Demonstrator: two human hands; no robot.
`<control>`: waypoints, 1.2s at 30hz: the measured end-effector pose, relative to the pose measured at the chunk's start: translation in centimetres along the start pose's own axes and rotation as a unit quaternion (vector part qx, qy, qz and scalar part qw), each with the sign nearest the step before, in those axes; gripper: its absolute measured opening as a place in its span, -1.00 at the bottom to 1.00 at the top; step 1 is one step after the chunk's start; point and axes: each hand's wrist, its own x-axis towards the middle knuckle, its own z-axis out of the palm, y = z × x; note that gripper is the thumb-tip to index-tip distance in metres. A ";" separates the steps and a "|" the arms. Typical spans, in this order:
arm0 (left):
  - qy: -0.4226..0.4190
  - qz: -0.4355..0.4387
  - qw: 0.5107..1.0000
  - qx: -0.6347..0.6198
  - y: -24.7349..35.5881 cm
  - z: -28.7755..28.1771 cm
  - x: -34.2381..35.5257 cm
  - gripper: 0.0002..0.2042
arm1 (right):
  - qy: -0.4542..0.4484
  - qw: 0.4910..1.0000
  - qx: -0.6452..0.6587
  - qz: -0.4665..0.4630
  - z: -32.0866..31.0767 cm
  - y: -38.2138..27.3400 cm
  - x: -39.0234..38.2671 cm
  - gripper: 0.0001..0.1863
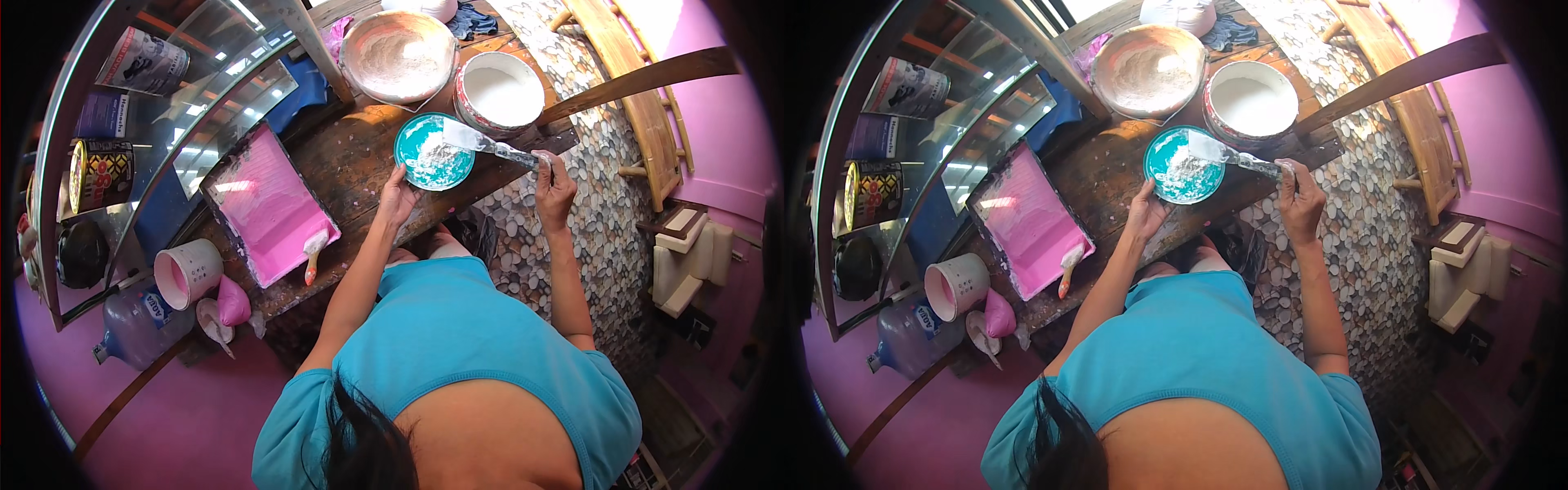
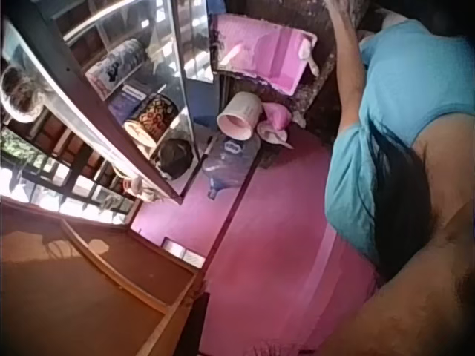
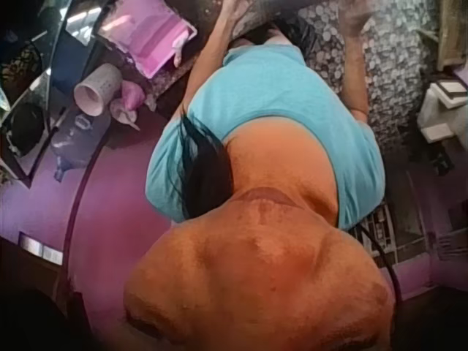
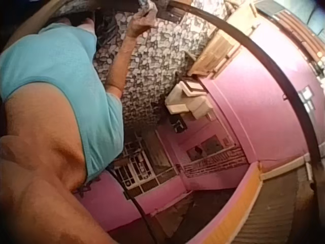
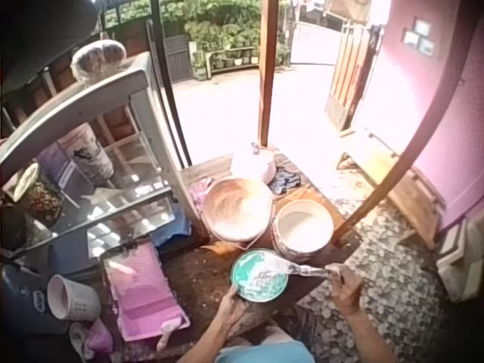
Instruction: The person mixes a white substance in a small bowl with a spatula and applies it to a textured wall surface.
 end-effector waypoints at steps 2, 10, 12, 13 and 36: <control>0.007 -0.003 1.000 -0.002 -0.5 -1.3 0.3 -0.64 | -0.007 0.999 -0.002 -0.051 0.5 -0.2 -0.7 -0.85; 0.081 -0.022 0.993 0.089 -1.8 -5.8 1.3 -0.67 | -0.077 0.969 0.139 0.189 3.6 6.1 -3.9 -0.79; 0.124 -0.014 0.985 0.122 -2.0 -6.0 1.4 -0.68 | -0.092 0.964 0.139 0.209 3.4 7.3 -4.8 -0.77; 0.144 -0.010 0.980 0.140 -2.0 -6.1 1.5 -0.68 | -0.090 0.970 0.123 0.192 3.3 8.0 -5.2 -0.77; 0.178 0.277 0.714 0.618 -3.5 -7.6 -1.9 -0.17 | -0.336 0.906 0.148 0.209 8.7 8.8 -8.8 -0.67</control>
